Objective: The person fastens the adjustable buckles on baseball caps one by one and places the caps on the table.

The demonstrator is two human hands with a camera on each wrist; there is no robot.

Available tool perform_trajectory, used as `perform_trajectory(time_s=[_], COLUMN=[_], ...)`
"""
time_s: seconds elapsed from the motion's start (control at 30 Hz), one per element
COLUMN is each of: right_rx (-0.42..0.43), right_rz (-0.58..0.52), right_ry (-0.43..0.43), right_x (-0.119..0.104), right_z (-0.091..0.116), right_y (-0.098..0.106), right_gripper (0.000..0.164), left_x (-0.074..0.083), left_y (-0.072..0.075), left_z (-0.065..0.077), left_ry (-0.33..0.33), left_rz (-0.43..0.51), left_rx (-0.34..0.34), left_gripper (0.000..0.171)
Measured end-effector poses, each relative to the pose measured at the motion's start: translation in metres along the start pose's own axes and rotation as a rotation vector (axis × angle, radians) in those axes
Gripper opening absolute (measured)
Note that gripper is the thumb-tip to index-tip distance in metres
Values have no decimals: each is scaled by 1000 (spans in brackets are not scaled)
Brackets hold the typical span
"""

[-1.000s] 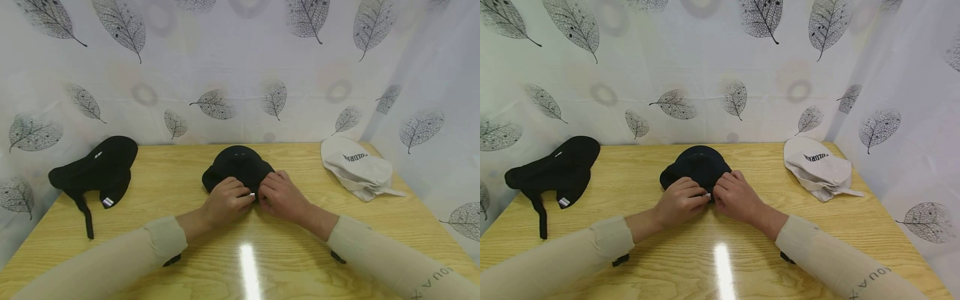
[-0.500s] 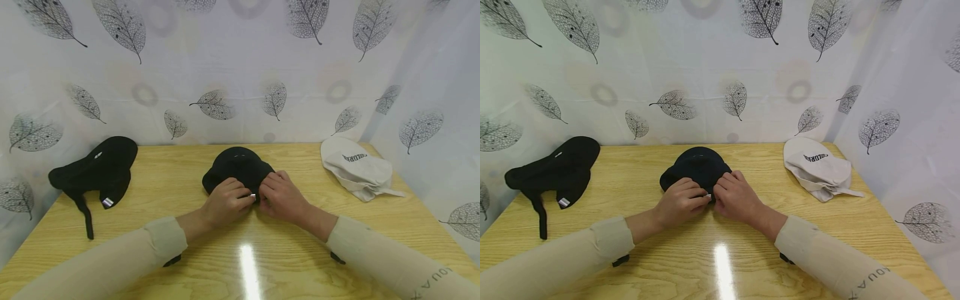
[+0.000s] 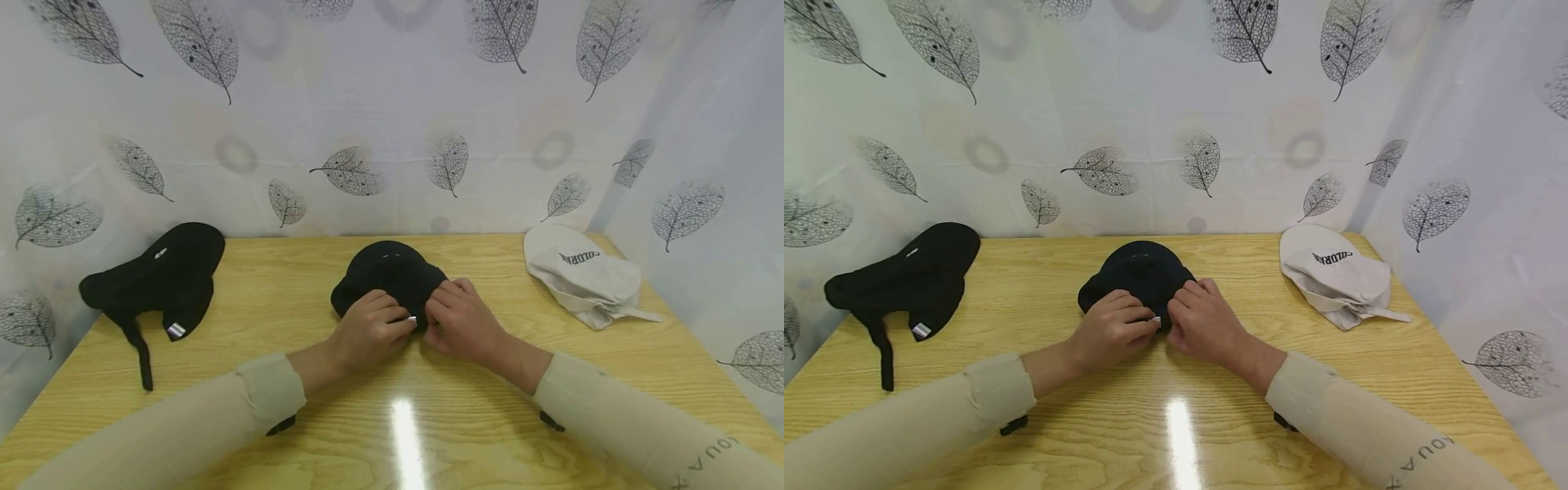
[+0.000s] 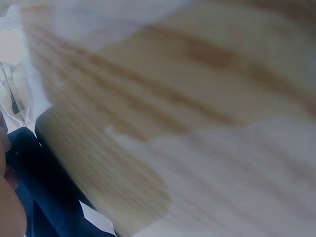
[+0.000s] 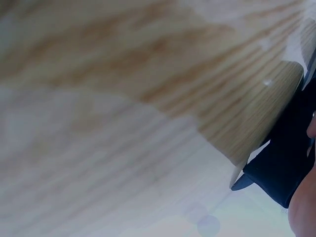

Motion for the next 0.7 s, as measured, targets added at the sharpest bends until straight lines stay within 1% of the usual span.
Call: perform_trajectory(time_s=[0.3, 0.4, 0.57, 0.7], right_rx=[-32, -23, 4, 13], right_rz=[3, -21, -54, -62], right_ry=[-15, 6, 53, 74], right_x=[0, 0, -2, -3], right_z=[1, 1, 0, 1], right_y=[0, -1, -2, -3], right_gripper=[12, 15, 25, 26], left_x=[0, 0, 1, 1], left_y=[-1, -1, -1, -1], left_z=[1, 1, 0, 0], left_ry=[-3, -3, -4, -11], left_rz=[-22, -18, -17, -25], left_rx=[2, 0, 1, 14], left_gripper=[5, 6, 7, 7])
Point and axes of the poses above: each hand's wrist, its own z-axis away from the middle knuckle, its own y-axis out of the back of the hand, x = y × z, the point moved 4 cm from there along -z, towards the middle knuckle, and after that the axes turned 9 degrees about -y, right-handed, at the moved point
